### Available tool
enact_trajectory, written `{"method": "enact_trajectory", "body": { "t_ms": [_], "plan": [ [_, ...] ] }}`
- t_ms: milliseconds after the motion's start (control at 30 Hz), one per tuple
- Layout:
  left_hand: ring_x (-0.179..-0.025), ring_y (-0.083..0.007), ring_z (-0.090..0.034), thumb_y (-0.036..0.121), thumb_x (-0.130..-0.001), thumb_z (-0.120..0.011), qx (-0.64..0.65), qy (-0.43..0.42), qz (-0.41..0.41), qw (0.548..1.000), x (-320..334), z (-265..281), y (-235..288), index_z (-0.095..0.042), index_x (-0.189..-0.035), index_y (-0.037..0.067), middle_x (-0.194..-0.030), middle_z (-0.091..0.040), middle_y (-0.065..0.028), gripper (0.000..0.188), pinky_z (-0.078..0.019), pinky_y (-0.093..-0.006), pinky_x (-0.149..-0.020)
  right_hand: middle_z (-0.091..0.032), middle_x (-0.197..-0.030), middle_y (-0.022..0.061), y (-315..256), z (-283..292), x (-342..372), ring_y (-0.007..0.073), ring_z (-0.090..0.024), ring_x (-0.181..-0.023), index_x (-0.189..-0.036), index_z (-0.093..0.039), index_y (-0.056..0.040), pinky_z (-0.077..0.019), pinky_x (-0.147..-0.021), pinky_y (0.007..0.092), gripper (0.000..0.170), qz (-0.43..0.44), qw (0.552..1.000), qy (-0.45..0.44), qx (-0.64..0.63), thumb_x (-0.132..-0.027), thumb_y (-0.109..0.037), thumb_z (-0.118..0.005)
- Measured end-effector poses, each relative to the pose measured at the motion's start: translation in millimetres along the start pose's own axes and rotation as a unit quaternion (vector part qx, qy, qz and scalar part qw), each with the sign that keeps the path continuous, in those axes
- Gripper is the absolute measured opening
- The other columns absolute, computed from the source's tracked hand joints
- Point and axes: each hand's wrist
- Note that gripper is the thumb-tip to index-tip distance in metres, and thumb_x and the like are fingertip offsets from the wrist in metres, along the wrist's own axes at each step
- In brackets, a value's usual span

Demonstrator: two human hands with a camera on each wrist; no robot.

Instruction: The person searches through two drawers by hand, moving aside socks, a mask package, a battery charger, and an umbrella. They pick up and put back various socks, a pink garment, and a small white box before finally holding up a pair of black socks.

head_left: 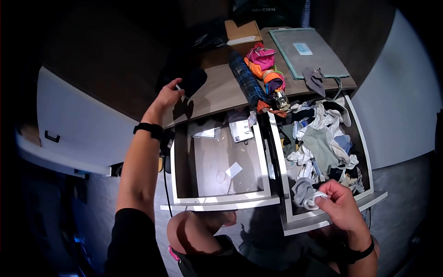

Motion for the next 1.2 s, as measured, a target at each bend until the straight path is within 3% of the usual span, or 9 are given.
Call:
{"method": "enact_trajectory", "body": {
  "t_ms": [133,233,267,400,567,700,767,1033,1200],
  "plan": [
    [-0.130,-0.0314,-0.046,0.025,-0.088,-0.062,-0.097,-0.022,0.020,0.995,-37.9,-37.3,-36.5,-0.046,-0.141,0.012,-0.137,-0.049,-0.0241,0.056,-0.0357,-0.0343,-0.107,-0.056,-0.075,-0.0049,-0.8,-3.9,-0.5,-0.0001,-0.045,-0.064,-0.094,-0.059,-0.0015,-0.0351,-0.056,0.0182,0.010,-0.024,1.000,0.002,-0.008,-0.086,-0.003,-0.066],
    [-0.132,-0.0325,-0.044,0.026,-0.089,-0.062,-0.158,0.008,0.032,0.987,-44.6,-54.2,-55.2,-0.044,-0.140,0.005,-0.138,-0.047,-0.0239,0.058,-0.0343,-0.0351,-0.109,-0.056,-0.075,-0.0049,-2.2,-4.1,-1.6,0.0001,-0.046,-0.065,-0.092,-0.059,-0.0017,-0.0360,-0.056,0.0182,0.010,-0.041,0.999,0.009,0.012,-0.086,-0.002,-0.066],
    [-0.116,-0.0286,-0.057,0.030,-0.090,-0.063,-0.150,0.051,-0.006,0.987,-44.4,-60.4,-64.3,-0.056,-0.127,-0.002,-0.121,-0.060,-0.0220,0.050,-0.0423,-0.0336,-0.099,-0.057,-0.076,-0.0047,-3.6,-4.9,-1.3,0.0002,-0.047,-0.066,-0.092,-0.059,-0.0019,-0.0363,-0.057,0.0182,0.009,-0.049,0.999,0.009,0.021,-0.086,-0.002,-0.066],
    [-0.071,-0.0092,-0.051,0.037,-0.090,-0.065,0.132,0.092,-0.063,0.985,2.4,-41.0,-15.5,-0.070,-0.089,-0.003,-0.072,-0.061,-0.0002,0.040,-0.0421,-0.0252,-0.068,-0.058,-0.078,-0.0038,-6.2,-6.7,-0.5,0.0009,-0.048,-0.069,-0.091,-0.058,-0.0027,-0.0382,-0.060,0.0186,0.010,-0.054,0.998,0.008,0.014,-0.085,0.000,-0.065],
    [-0.070,-0.0054,-0.045,0.040,-0.093,-0.061,0.179,0.033,-0.125,0.975,31.1,18.3,-18.4,-0.064,-0.069,0.006,-0.070,-0.054,0.0046,0.042,-0.0355,-0.0208,-0.066,-0.058,-0.081,-0.0027,1.4,-6.7,1.1,0.0023,-0.050,-0.072,-0.092,-0.058,-0.0024,-0.0409,-0.065,0.0197,0.010,-0.035,0.999,0.000,-0.006,-0.085,0.002,-0.064],
    [-0.072,-0.0083,-0.047,0.041,-0.096,-0.057,0.061,-0.044,-0.058,0.996,46.7,19.6,-2.1,-0.067,-0.090,0.001,-0.071,-0.053,0.0017,0.042,-0.0412,-0.0259,-0.069,-0.059,-0.082,-0.0024,1.4,-7.4,-4.1,0.0027,-0.051,-0.073,-0.092,-0.057,-0.0018,-0.0419,-0.066,0.0202,0.011,-0.044,0.999,-0.005,0.005,-0.085,0.002,-0.064],
    [-0.088,-0.0199,-0.063,0.039,-0.095,-0.056,-0.035,0.107,-0.127,0.986,15.3,15.6,-42.0,-0.066,-0.110,0.004,-0.089,-0.068,-0.0110,0.039,-0.0473,-0.0313,-0.083,-0.059,-0.082,-0.0022,1.5,-7.0,-4.8,0.0028,-0.051,-0.073,-0.092,-0.057,-0.0017,-0.0421,-0.066,0.0203,0.011,-0.050,0.999,-0.001,0.004,-0.085,0.002,-0.065],
    [-0.132,-0.0368,-0.040,0.038,-0.094,-0.051,-0.315,0.136,-0.009,0.939,-31.8,0.1,-101.1,-0.060,-0.127,0.021,-0.149,-0.034,-0.0183,0.038,-0.0371,-0.0433,-0.107,-0.058,-0.082,-0.0016,2.3,-7.9,-5.5,0.0033,-0.050,-0.075,-0.091,-0.058,-0.0015,-0.0415,-0.066,0.0203,0.010,-0.053,0.998,0.003,0.032,-0.085,0.001,-0.065],
    [-0.105,-0.0298,-0.059,0.025,-0.091,-0.059,-0.268,0.194,-0.036,0.943,-6.9,10.7,-87.2,-0.066,-0.107,0.011,-0.112,-0.062,-0.0108,0.023,-0.0464,-0.0382,-0.090,-0.056,-0.080,-0.0025,-7.8,-6.4,-4.6,0.0028,-0.047,-0.072,-0.090,-0.058,-0.0029,-0.0388,-0.063,0.0198,0.010,-0.049,0.998,0.016,0.041,-0.085,-0.002,-0.066]
  ]
}}
Point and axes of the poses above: each hand's wrist, its own x-axis away from the middle knuckle, its own z-axis out of the back of the hand, y = z × x
